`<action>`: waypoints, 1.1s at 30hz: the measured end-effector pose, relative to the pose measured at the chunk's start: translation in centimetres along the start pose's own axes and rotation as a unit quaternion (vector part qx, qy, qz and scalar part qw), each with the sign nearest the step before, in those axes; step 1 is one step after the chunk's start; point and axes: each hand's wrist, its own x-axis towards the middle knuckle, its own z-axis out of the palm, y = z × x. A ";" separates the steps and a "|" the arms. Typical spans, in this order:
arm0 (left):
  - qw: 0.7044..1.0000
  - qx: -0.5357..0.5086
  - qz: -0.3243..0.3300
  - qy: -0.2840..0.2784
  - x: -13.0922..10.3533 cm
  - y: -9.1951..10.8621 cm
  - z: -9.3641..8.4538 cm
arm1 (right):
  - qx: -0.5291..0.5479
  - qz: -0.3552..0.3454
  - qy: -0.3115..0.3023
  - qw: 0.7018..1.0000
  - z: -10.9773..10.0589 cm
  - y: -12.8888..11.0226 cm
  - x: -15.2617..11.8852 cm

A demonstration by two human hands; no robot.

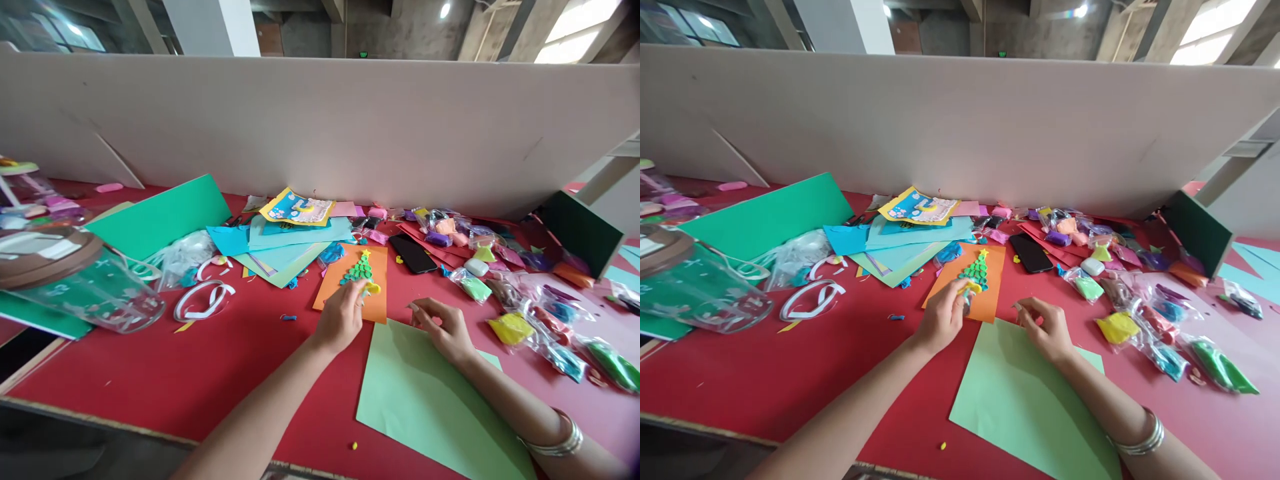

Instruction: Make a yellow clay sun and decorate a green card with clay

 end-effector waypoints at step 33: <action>0.998 -0.031 -0.015 -0.058 0.6 0.3 -0.4 | -0.454 -0.018 0.201 0.868 -5.2 4.8 2.7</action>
